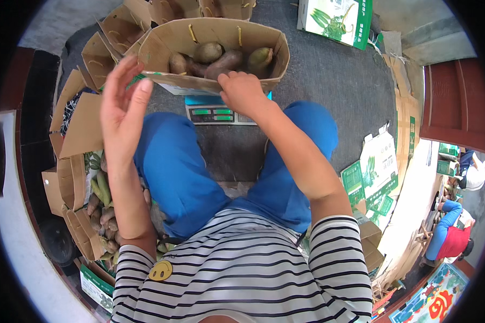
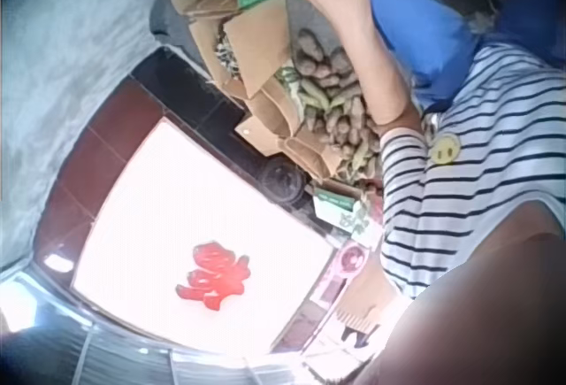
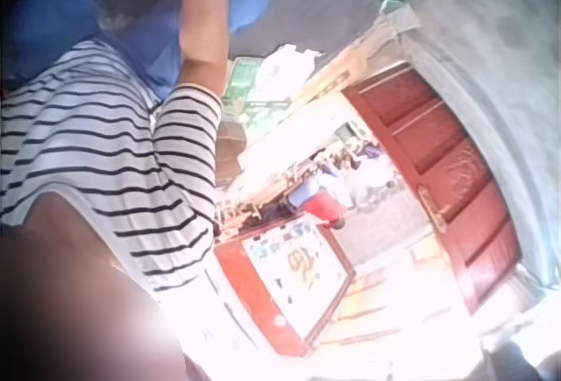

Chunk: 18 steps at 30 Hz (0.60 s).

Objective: Sorting, weighing, and packing root vegetables into cardboard boxes.

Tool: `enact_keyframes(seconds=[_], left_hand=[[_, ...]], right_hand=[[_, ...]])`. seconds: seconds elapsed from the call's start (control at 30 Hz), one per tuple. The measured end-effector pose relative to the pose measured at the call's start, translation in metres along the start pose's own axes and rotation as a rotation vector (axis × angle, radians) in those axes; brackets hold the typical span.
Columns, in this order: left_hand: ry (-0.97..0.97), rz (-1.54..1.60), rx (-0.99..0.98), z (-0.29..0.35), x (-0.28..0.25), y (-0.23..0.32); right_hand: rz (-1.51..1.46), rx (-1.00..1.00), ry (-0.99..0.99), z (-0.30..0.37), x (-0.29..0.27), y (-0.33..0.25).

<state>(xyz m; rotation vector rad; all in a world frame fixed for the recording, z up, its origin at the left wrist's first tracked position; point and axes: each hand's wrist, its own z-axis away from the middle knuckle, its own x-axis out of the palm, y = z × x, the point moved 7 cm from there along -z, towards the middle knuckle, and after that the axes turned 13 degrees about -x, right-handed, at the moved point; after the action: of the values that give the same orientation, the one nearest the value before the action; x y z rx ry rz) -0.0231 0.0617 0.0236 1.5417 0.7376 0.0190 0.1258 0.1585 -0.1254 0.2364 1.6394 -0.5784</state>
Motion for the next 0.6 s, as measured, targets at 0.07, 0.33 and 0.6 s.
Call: enact_keyframes(seconds=[0.07,0.33,0.6], left_hand=[[0.018,0.198,0.098,0.002,-0.005,0.033],[-0.060,0.209,0.110,-0.031,0.041,0.050],[-0.017,-0.451,0.119,-0.048,0.062,-0.026]], right_hand=[[-0.018,-0.068,0.033,-0.001,-0.001,-0.007],[-0.115,-0.056,0.488,0.019,-0.055,0.003],[-0.100,-0.003,0.401,0.030,-0.051,0.005]])
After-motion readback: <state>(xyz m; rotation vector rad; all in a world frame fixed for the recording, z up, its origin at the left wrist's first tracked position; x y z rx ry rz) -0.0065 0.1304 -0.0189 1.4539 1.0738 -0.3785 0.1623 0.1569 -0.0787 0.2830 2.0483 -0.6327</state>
